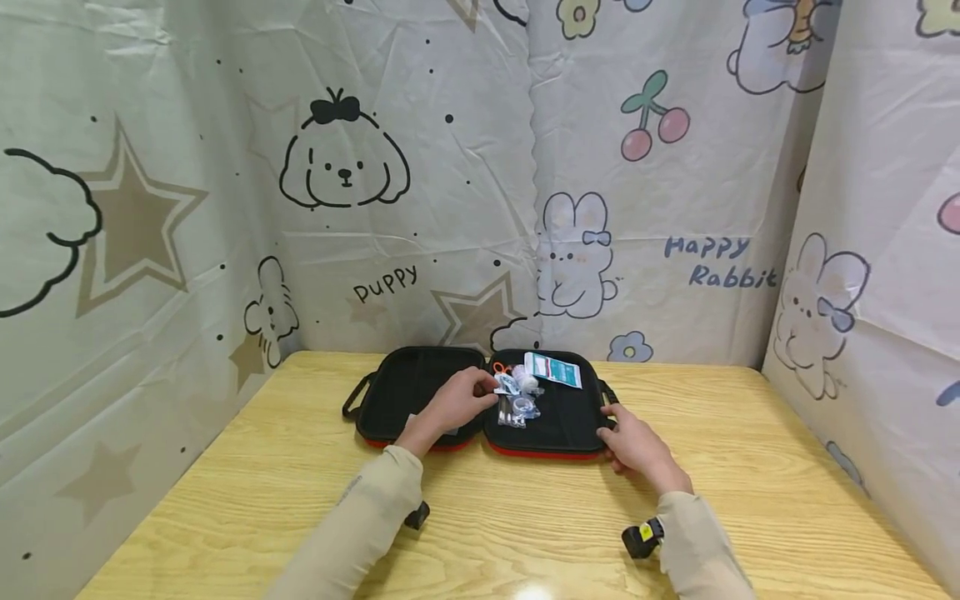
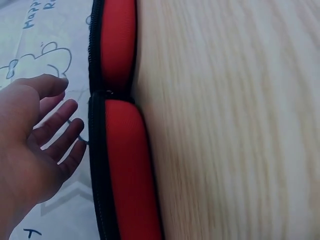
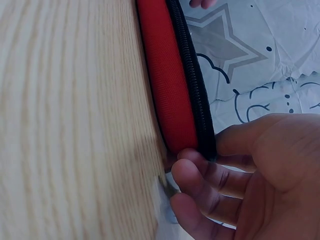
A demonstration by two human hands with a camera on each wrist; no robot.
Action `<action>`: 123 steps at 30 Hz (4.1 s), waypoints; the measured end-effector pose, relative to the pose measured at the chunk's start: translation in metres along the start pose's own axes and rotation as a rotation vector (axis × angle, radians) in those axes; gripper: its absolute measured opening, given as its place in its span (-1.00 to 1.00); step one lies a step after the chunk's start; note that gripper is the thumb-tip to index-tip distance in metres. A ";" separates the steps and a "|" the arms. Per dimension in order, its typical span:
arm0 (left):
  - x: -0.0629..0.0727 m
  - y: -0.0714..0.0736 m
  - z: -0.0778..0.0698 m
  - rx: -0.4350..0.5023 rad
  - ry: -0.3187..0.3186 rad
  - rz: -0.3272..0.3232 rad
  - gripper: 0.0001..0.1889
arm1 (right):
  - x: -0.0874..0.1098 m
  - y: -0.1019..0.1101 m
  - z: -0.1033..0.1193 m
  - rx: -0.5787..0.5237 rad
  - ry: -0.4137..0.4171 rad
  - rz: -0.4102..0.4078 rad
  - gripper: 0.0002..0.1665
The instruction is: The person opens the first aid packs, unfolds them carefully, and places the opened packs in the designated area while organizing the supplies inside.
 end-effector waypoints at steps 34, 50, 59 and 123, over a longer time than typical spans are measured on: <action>-0.012 -0.031 -0.009 -0.321 0.009 0.001 -0.61 | 0.002 0.000 0.005 0.002 0.013 -0.006 -0.42; 0.005 0.026 0.012 -0.191 0.005 -0.099 -0.58 | 0.001 0.001 0.002 0.009 0.018 -0.012 -0.42; 0.022 0.072 0.041 -0.254 0.060 -0.134 -0.57 | 0.001 0.002 0.001 0.013 0.041 -0.030 -0.42; 0.028 0.072 0.088 0.159 0.292 -0.184 -0.50 | 0.000 -0.001 0.002 0.018 -0.012 0.000 -0.42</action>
Point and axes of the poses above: each hand's wrist, its own x-axis away from the middle knuckle, its own y-axis out of the back of the hand, z = x × y, the point moved 2 cm from there along -x, towards the middle knuckle, and after that the axes turned 11 degrees about x, right-handed, at the moved point
